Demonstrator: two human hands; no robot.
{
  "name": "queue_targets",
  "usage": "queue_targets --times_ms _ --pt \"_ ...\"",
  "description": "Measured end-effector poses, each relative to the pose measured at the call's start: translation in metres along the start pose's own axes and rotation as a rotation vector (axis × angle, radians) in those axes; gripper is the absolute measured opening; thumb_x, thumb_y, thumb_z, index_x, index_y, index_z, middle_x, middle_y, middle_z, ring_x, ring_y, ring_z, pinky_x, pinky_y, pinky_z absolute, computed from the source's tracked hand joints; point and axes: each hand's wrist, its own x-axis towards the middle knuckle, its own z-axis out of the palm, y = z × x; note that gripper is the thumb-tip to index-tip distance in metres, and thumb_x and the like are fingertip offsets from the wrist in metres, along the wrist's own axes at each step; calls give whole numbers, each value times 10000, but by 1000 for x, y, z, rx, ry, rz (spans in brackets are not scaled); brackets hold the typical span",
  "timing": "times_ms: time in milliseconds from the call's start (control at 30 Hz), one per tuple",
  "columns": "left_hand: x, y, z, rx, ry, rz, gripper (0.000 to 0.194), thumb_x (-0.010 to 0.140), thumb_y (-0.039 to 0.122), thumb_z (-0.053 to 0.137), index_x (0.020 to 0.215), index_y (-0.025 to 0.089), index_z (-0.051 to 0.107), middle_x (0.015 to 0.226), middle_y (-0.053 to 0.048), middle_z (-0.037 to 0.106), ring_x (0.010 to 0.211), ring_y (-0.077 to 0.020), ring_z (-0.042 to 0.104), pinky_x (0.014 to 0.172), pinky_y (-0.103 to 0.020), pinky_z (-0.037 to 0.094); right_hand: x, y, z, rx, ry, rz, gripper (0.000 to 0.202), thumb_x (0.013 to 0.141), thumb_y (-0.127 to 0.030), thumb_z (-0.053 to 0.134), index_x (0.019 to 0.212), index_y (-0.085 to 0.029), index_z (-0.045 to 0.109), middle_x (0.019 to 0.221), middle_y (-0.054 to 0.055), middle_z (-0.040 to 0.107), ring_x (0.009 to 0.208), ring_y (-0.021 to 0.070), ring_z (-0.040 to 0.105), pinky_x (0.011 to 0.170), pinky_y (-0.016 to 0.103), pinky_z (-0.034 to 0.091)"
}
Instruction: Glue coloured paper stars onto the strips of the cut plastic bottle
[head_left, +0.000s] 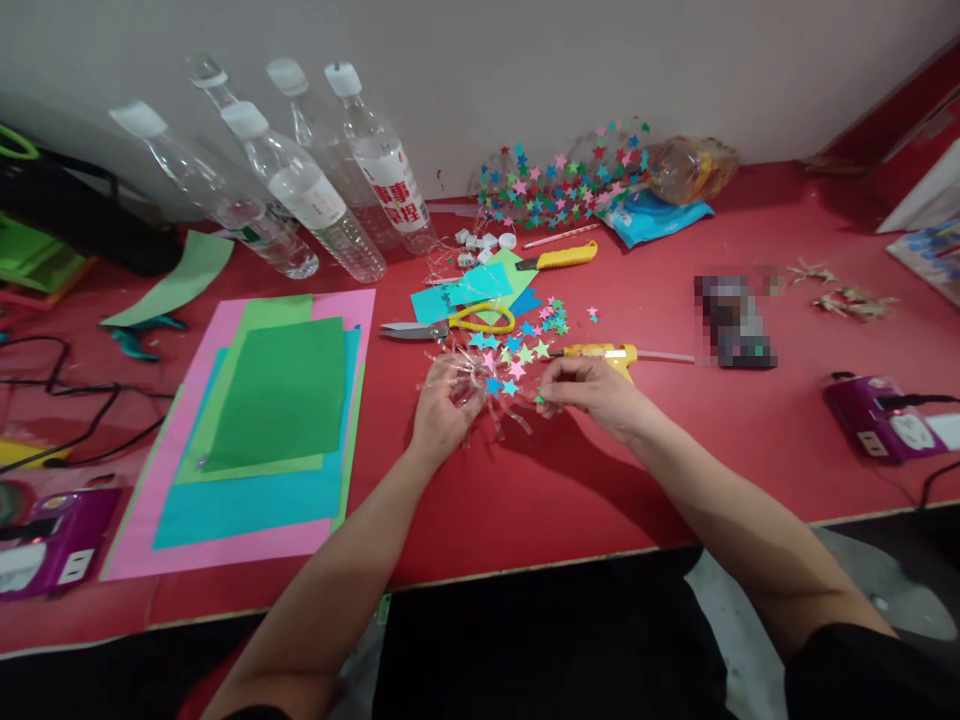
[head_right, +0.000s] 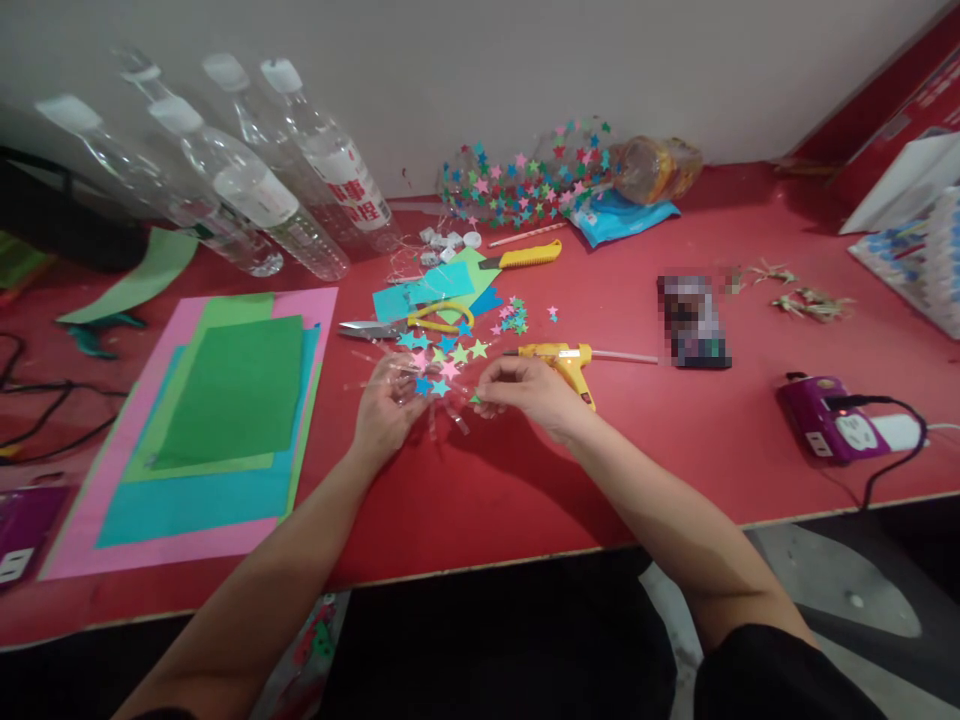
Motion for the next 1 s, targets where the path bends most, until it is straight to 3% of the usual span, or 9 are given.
queue_targets --times_ms 267,433,600,800,1000 --pt "-5 1 4 63 -55 29 183 690 227 722 862 209 664 1045 -64 586 1038 -232 604 912 -348 545 -5 -7 3 -93 10 -31 186 722 -325 749 675 -193 626 585 -26 658 536 84 581 567 241 468" --pt "-5 1 5 -67 -50 -161 335 602 262 791 886 204 623 1050 -53 609 894 -188 644 824 -328 574 -9 -12 2 -182 -13 -97 130 785 -329 706 796 -203 673 702 -21 680 594 78 577 561 229 442" --pt "-6 1 8 -256 -73 -335 480 566 352 847 939 185 595 964 -71 698 871 -233 696 864 -425 566 -14 -12 5 -335 57 -225 167 823 -349 669 932 -224 685 827 -4 707 701 104 613 648 254 473" --pt "-7 4 10 -316 -99 -377 508 541 441 872 906 162 655 958 -101 748 991 -312 702 939 -469 539 -25 -17 13 -831 300 -532 155 904 -275 556 1005 -236 667 856 18 715 725 130 624 664 285 476" --pt "-8 6 11 -328 -91 -405 532 529 426 884 924 139 673 1008 -129 749 1013 -321 703 963 -483 525 -23 -10 11 -1112 312 -932 248 907 -189 535 1131 -241 629 994 67 694 891 192 633 769 346 506"
